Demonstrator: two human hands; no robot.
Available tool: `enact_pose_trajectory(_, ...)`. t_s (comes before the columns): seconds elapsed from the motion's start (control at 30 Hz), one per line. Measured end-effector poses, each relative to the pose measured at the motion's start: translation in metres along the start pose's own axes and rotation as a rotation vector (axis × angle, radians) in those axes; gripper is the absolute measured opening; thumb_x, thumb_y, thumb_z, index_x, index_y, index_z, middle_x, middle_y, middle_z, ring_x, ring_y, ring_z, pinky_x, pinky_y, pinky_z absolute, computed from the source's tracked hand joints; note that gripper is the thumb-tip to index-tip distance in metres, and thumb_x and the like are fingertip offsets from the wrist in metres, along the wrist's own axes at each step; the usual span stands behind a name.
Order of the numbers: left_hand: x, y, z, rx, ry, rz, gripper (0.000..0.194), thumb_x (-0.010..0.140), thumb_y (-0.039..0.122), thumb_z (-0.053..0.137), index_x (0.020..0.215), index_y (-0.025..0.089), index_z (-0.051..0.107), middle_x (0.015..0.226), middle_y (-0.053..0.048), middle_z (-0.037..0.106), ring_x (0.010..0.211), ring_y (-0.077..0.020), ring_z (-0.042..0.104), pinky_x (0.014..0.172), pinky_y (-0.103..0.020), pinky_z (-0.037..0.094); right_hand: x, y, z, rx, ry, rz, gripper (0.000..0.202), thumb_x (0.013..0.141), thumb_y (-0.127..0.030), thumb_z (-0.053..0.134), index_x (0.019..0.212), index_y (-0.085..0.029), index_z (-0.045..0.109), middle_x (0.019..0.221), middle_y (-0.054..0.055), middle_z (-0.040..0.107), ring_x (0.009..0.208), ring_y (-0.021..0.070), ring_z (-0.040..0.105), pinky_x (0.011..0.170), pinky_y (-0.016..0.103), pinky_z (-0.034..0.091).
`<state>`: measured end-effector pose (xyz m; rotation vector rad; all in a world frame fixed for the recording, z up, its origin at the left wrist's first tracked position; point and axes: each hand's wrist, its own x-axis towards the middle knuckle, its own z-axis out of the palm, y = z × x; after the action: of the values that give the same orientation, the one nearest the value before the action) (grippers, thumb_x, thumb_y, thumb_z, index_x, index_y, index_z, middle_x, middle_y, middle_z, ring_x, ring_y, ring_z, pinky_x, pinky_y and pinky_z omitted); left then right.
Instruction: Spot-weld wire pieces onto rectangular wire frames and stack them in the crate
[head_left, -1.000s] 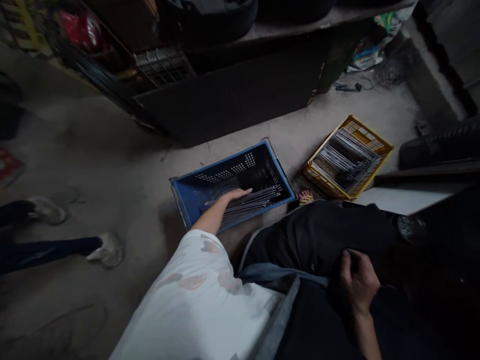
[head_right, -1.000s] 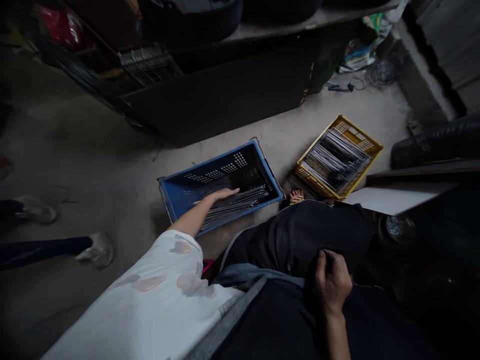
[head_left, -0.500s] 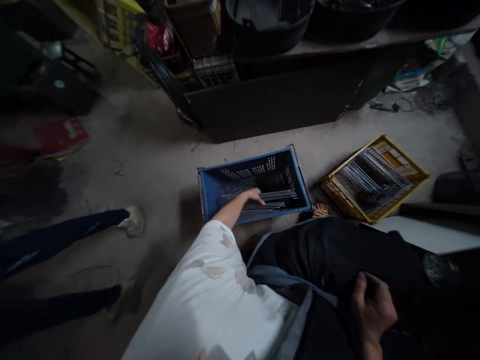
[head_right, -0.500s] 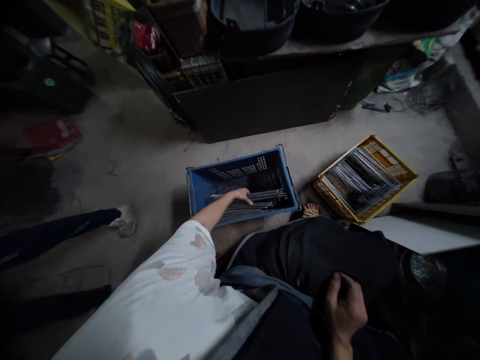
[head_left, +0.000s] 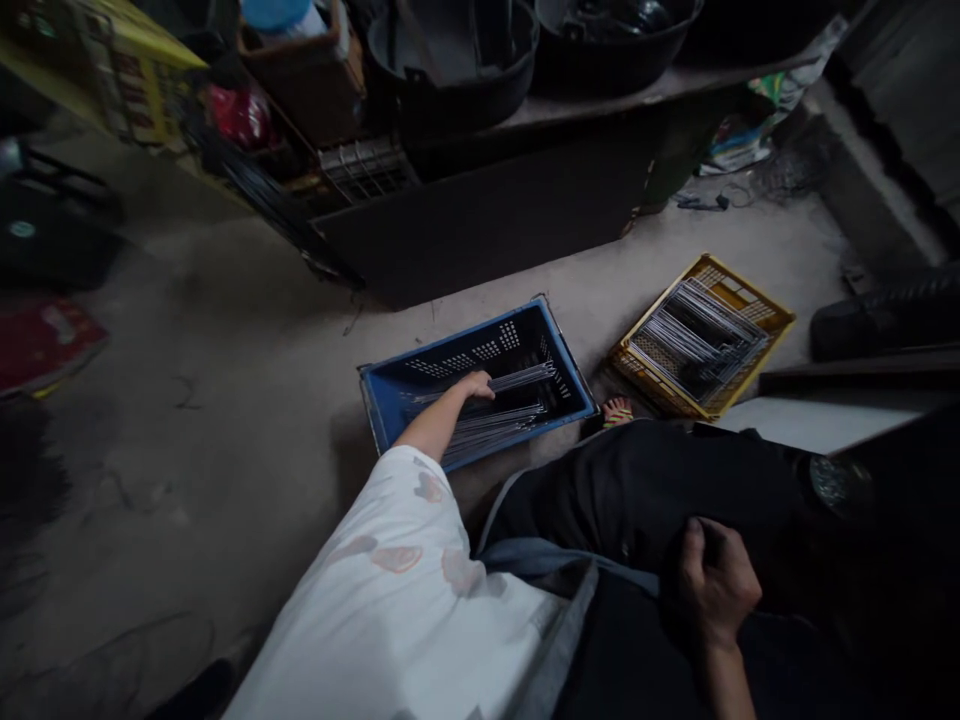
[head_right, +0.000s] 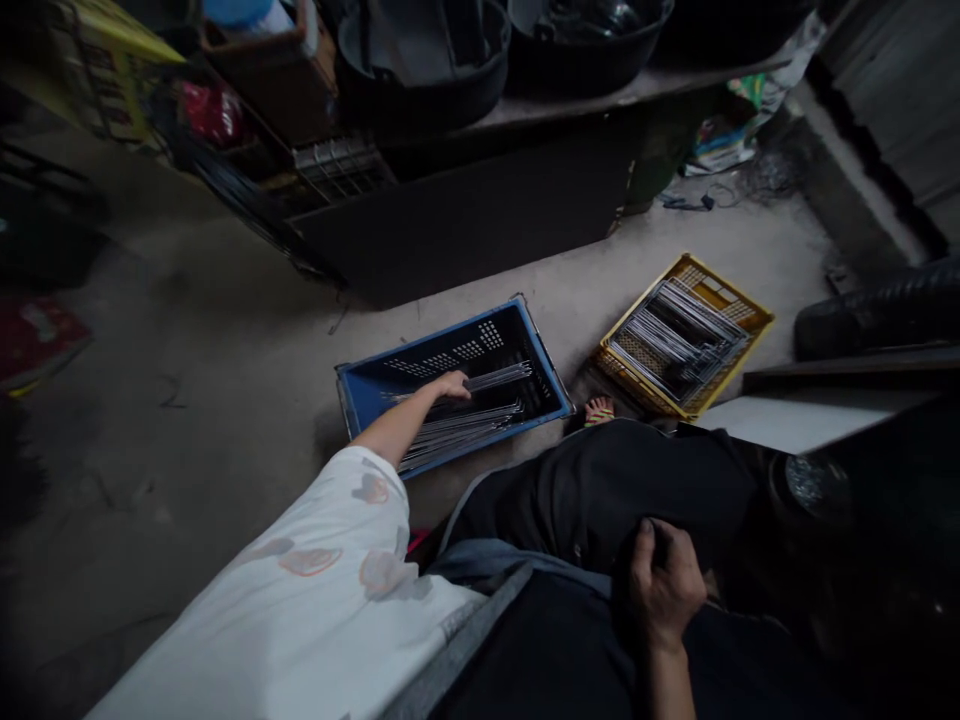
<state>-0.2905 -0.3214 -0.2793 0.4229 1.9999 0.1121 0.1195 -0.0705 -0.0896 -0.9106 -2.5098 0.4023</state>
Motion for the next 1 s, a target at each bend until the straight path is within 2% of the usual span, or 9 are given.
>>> enact_pose_trajectory(0.13,-0.011,0.006,-0.009,0.001,0.025,0.004,0.03,0.09,0.033,0.06,0.112,0.014,0.06,0.11,-0.008,0.063,0.093,-0.021,0.063,0.079,-0.039,0.056,0.0,0.0,-0.001,0.044,-0.001,0.007,0.03,0.093,-0.04,0.051,0.087,-0.014,0.064,0.079,0.008,0.066,0.071,0.0181,0.063,0.067,0.027,0.046)
enact_pose_trajectory(0.27,-0.028,0.008,-0.03,-0.031,0.044,0.024,0.029,0.09,0.033,0.06,0.112,0.014,0.06,0.11,-0.008,0.063,0.092,-0.0206,0.063,0.079,-0.04,0.056,-0.002,0.003,-0.001,0.061,0.02,0.01,0.026,0.092,-0.036,0.053,0.087,-0.014,0.064,0.079,0.008,0.066,0.071,0.0177,0.062,0.067,0.026,0.046)
enact_pose_trajectory(0.43,-0.06,0.012,-0.06,-0.134,0.111,0.042,0.026,0.089,0.031,0.062,0.108,0.013,0.061,0.104,-0.006,0.064,0.087,-0.0191,0.064,0.074,-0.036,0.056,-0.004,0.005,-0.001,0.055,0.035,0.02,0.024,0.091,-0.036,0.054,0.087,-0.014,0.064,0.078,0.007,0.066,0.07,0.018,0.062,0.066,0.026,0.046)
enact_pose_trajectory(0.57,-0.09,0.025,-0.076,-0.278,0.174,0.088,0.028,0.089,0.029,0.062,0.112,0.014,0.057,0.094,-0.004,0.064,0.073,-0.0145,0.062,0.063,-0.03,0.056,-0.001,0.004,-0.001,0.076,0.029,0.007,0.025,0.091,-0.036,0.054,0.087,-0.014,0.064,0.079,0.008,0.066,0.071,0.0183,0.063,0.067,0.026,0.046)
enact_pose_trajectory(0.73,-0.134,0.059,-0.091,-0.48,0.2,0.201,0.055,0.074,0.018,0.076,0.12,0.017,0.044,0.07,0.003,0.061,0.053,-0.0124,0.059,0.052,-0.025,0.051,0.003,-0.005,-0.008,0.101,-0.036,0.059,0.029,0.092,-0.041,0.052,0.09,-0.015,0.064,0.082,0.009,0.067,0.076,0.0195,0.063,0.071,0.028,0.046)
enact_pose_trajectory(0.8,-0.154,0.077,-0.099,-0.546,0.195,0.251,0.062,0.071,0.017,0.078,0.12,0.018,0.04,0.062,0.005,0.059,0.048,-0.0128,0.058,0.05,-0.024,0.049,0.007,-0.01,-0.015,0.134,-0.108,0.104,0.03,0.091,-0.043,0.052,0.088,-0.016,0.064,0.082,0.008,0.067,0.075,0.0191,0.063,0.07,0.028,0.046)
enact_pose_trajectory(0.9,-0.187,0.108,-0.11,-0.629,0.176,0.33,0.068,0.071,0.014,0.077,0.124,0.02,0.036,0.063,0.004,0.061,0.049,-0.0133,0.058,0.05,-0.025,0.048,0.022,-0.02,-0.023,0.248,-0.282,0.147,0.028,0.09,-0.045,0.054,0.089,-0.019,0.065,0.083,0.005,0.068,0.07,0.018,0.062,0.068,0.028,0.046)
enact_pose_trajectory(1.0,-0.22,0.143,-0.121,-0.696,0.167,0.399,0.071,0.07,0.013,0.078,0.126,0.021,0.035,0.071,0.002,0.062,0.055,-0.0135,0.06,0.053,-0.027,0.05,0.047,-0.042,-0.012,0.433,-0.418,0.074,0.031,0.082,-0.044,0.065,0.102,-0.02,0.066,0.097,0.008,0.069,0.086,0.0238,0.064,0.081,0.035,0.048)
